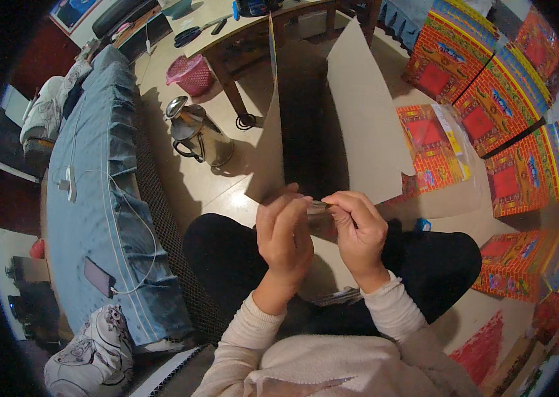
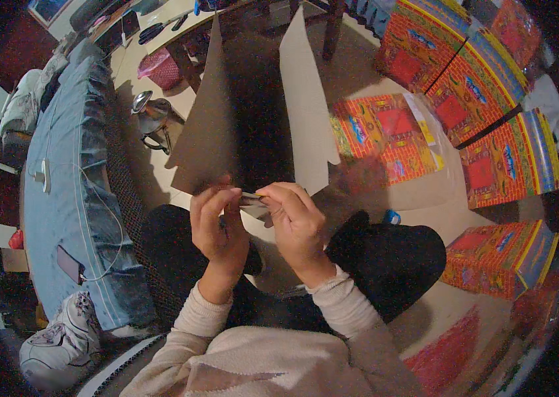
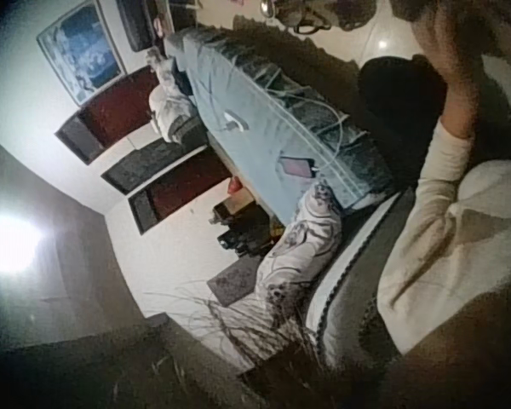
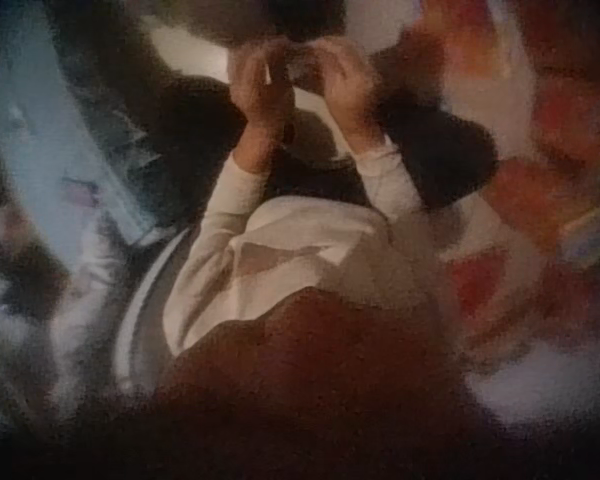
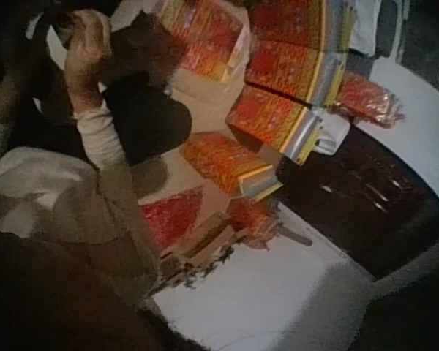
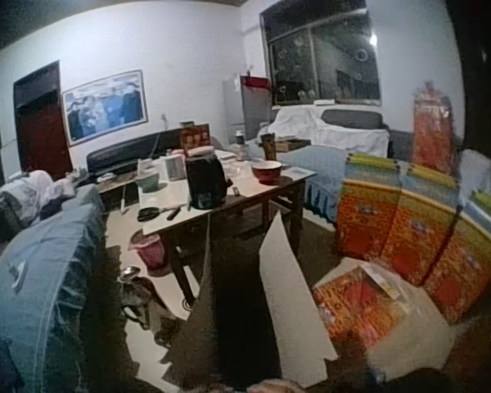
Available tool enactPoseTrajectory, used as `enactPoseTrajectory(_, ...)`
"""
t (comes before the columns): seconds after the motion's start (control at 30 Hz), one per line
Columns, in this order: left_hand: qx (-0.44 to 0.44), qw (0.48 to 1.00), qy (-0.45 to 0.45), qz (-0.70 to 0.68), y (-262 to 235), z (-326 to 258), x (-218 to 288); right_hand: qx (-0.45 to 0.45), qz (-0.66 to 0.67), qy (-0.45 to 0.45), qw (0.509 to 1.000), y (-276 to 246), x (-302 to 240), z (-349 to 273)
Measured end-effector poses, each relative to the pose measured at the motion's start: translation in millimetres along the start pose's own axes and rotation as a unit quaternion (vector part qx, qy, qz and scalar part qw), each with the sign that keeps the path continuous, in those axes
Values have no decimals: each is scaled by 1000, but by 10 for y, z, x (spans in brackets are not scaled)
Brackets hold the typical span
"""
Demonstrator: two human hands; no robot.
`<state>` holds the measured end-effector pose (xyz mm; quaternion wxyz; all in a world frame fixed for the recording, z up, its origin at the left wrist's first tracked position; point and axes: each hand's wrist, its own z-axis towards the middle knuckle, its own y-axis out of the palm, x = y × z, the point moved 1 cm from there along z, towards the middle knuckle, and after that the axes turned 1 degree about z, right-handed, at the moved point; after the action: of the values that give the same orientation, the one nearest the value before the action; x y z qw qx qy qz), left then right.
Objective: The person assembles a flat-packed cardboard box by folding the flaps and securing them with adhesive tape. They then place a colorful printed sheet inside the box and fold the top flaps closed.
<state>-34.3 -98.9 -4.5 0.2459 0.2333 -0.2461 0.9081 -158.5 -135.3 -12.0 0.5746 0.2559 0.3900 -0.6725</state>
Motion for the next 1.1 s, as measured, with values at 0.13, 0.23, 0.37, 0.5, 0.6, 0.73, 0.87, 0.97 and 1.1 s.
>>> enactPoseTrajectory(0.13, -1, 999, 46, -9, -13, -4, -76, -8, 15, 16, 1000, 8, 49, -22)
enactPoseTrajectory(0.23, -11, 999, 43, -11, -9, -6, -108, -31, 41, 68, 996, -1, -4, -39)
enactPoseTrajectory(0.37, -32, 999, 24, -21, -8, -17, -92, -33, 54, 61, 996, 24, 20, -60)
enactPoseTrajectory(0.5, -70, 997, 16, 0, -48, -97, -93, -32, 54, 67, 996, 21, -13, -56)
enactPoseTrajectory(0.6, -68, 997, 23, 24, -57, -154, -102, -21, -11, -5, 1000, 17, 7, -26)
enactPoseTrajectory(0.73, -58, 998, 19, 17, -75, -186, -118, -21, -8, 9, 1000, 9, 14, -59)
enactPoseTrajectory(0.87, -45, 998, 37, 14, -70, -123, -62, -39, -25, -31, 998, -42, 24, -16)
enactPoseTrajectory(0.97, -30, 998, 57, 14, -76, -160, -118, -68, -51, -50, 995, -67, 33, -12)
enactPoseTrajectory(1.1, -18, 998, 58, 13, -90, -138, -130, -102, -52, -40, 993, -74, -33, 90)
